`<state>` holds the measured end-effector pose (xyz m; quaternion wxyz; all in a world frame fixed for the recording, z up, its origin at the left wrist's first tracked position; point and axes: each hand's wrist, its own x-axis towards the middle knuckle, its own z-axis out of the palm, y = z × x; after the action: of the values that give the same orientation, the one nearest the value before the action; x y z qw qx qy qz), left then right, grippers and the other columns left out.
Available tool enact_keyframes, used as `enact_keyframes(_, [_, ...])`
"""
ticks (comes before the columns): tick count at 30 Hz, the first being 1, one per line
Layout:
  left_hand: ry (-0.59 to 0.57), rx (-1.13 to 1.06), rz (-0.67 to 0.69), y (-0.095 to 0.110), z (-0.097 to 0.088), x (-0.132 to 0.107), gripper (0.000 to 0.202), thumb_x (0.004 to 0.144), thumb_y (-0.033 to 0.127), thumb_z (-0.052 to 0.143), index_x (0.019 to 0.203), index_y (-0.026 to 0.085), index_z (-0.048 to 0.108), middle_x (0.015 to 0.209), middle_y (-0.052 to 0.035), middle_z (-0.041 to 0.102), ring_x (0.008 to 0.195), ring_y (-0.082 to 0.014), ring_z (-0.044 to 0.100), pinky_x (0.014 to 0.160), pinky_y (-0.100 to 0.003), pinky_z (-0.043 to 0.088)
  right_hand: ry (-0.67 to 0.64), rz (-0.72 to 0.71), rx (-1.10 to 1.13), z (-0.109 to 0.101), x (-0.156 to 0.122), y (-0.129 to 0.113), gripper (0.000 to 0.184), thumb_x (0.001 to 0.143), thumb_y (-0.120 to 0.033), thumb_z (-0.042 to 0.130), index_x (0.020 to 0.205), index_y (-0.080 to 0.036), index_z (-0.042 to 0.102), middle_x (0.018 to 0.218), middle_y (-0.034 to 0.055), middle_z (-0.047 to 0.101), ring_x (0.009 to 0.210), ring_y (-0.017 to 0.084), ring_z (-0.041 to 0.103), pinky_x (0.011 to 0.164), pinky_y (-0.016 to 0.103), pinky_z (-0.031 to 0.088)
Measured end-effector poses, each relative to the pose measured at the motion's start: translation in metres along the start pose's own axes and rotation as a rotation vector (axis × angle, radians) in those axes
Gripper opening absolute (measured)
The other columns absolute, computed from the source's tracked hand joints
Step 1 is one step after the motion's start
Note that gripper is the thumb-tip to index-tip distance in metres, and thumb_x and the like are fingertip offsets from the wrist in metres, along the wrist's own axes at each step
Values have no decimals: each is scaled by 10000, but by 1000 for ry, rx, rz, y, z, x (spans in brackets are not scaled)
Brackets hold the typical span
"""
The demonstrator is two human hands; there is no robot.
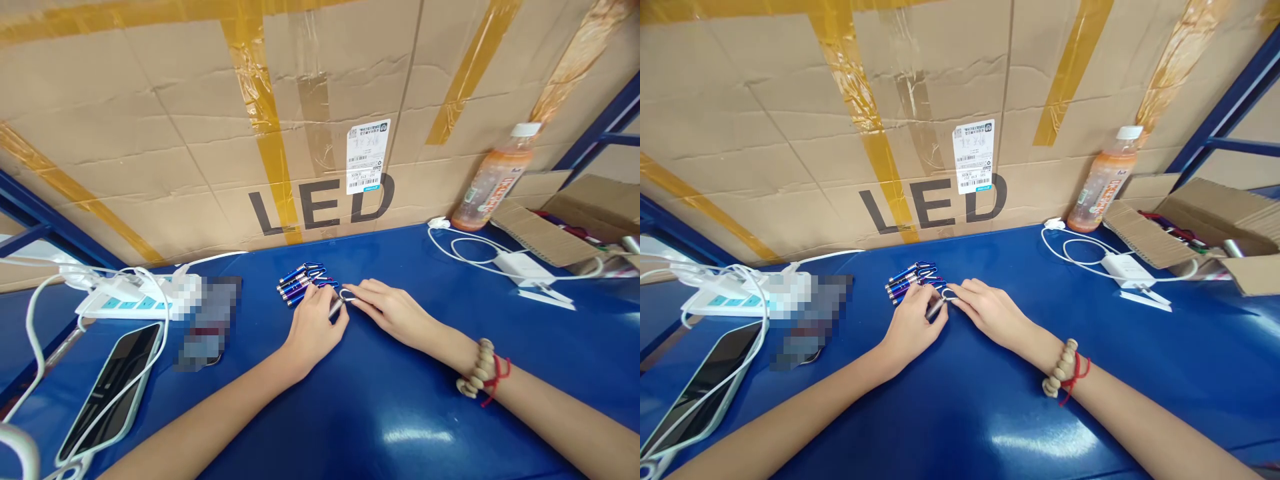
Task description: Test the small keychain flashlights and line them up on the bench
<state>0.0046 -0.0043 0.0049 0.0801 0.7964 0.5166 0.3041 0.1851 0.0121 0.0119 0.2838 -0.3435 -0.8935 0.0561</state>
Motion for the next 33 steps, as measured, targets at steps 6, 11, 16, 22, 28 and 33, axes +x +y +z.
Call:
enact_keyframes(6, [-1, 242, 28, 2, 0, -1, 81, 821, 189, 451, 860, 144, 507, 871, -76, 559, 856, -218, 493, 765, -361, 447, -96, -15, -65, 2, -2, 10, 341, 956, -292, 359, 1208, -176, 557, 922, 77, 578, 857, 174, 561, 727, 326, 515])
enact_keyframes(11, [67, 380, 10, -3, 1, -1, 381, 806, 127, 415, 1179, 100, 487, 1287, -167, 458, 1247, -322, 355, 969, -490, 345, -97, 19, -53, 0, -2, 9, 351, 941, -291, 396, 1253, -184, 518, 1053, 88, 565, 968, 188, 543, 822, 357, 508])
enact_keyframes(16, [2, 475, -120, -16, 5, 3, 571, 844, 243, 417, 1374, 43, 345, 1470, -199, 215, 1377, -365, 100, 1073, -582, 147, -121, 26, -46, 0, -2, 10, 354, 938, -297, 397, 1230, -147, 529, 1062, 94, 561, 982, 196, 525, 856, 382, 494])
enact_keyframes(22, [-120, 518, -180, -20, 2, 8, 528, 913, 294, 362, 1393, 75, 350, 1449, -163, 288, 1349, -347, 230, 1068, -561, 205, -143, 24, -33, -1, -3, 10, 338, 936, -257, 388, 1236, -170, 517, 1071, 88, 553, 976, 191, 514, 853, 381, 489])
enact_keyframes(28, [-251, 575, -243, -18, -11, 14, 479, 943, 322, 383, 1391, 152, 381, 1454, -141, 286, 1348, -333, 241, 1065, -531, 248, -154, 27, -28, -1, -2, 10, 333, 939, -262, 382, 1230, -177, 519, 1083, 84, 552, 980, 193, 509, 854, 377, 482])
enact_keyframes(33, [-331, 641, -291, -19, -15, 19, 459, 963, 303, 313, 1419, 248, 321, 1482, -100, 237, 1371, -302, 196, 1053, -565, 241, -155, 39, -17, 1, -2, 11, 333, 947, -219, 342, 1222, -178, 525, 1075, 77, 554, 973, 180, 510, 847, 359, 483])
